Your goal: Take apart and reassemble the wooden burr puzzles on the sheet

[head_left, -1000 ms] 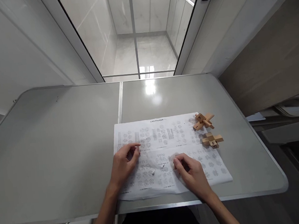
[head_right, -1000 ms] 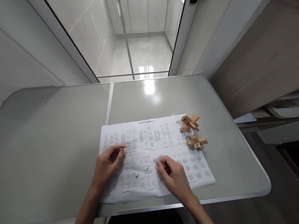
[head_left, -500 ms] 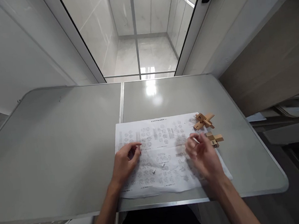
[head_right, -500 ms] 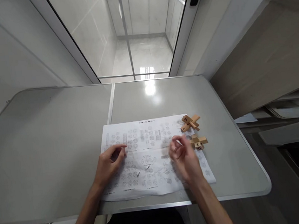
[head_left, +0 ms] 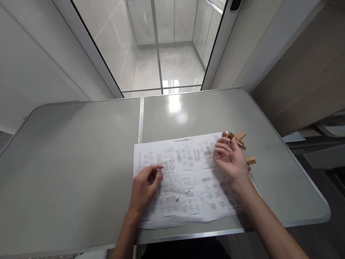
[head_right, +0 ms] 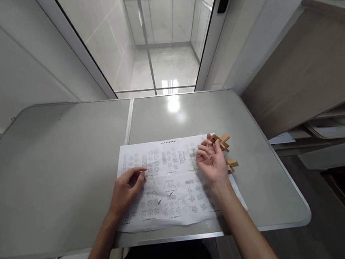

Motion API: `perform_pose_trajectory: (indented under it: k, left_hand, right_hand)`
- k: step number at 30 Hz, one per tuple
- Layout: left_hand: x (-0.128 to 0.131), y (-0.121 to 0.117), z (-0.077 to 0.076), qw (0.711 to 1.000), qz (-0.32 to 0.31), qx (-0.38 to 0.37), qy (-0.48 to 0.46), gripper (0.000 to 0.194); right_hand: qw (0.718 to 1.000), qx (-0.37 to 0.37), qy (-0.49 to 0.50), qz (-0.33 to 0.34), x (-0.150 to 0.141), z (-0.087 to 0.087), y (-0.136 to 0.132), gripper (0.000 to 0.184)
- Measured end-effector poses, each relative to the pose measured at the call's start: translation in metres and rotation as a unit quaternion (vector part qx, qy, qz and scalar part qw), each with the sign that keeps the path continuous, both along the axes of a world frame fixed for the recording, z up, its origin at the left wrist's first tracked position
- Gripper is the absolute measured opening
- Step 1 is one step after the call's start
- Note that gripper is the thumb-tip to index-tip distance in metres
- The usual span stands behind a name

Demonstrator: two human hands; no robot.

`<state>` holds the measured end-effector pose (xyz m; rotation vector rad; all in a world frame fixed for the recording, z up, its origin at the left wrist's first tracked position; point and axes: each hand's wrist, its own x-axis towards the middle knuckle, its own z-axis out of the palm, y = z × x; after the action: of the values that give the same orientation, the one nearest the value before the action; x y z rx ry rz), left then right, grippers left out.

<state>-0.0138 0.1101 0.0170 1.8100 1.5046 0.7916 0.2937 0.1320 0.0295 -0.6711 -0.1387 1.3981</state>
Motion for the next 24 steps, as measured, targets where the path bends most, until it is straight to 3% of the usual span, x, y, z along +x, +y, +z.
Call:
perform_pose_trajectory:
  k: [8,12,17,24]
  left_hand:
    - [0.000,0.000,-0.001,1.000,-0.001,-0.002,-0.003,0.023]
    - [0.000,0.000,0.000,1.000,-0.001,-0.003,-0.001,0.023]
    - [0.005,-0.004,0.008,0.999,-0.010,-0.021,-0.030,0.023]
    - [0.025,-0.008,0.029,0.991,-0.034,-0.051,-0.122,0.030]
  right_hand:
    - [0.998,-0.020,-0.037,-0.049,-0.008,-0.016,0.007,0.023]
    - [0.986,-0.033,-0.164,-0.009,-0.027,-0.014,-0.011,0.029]
    - [0.927,-0.039,-0.350,0.126,-0.047,0.002,-0.038,0.036]
    - [0.793,0.037,-0.545,0.270,-0.053,0.015,-0.058,0.044]
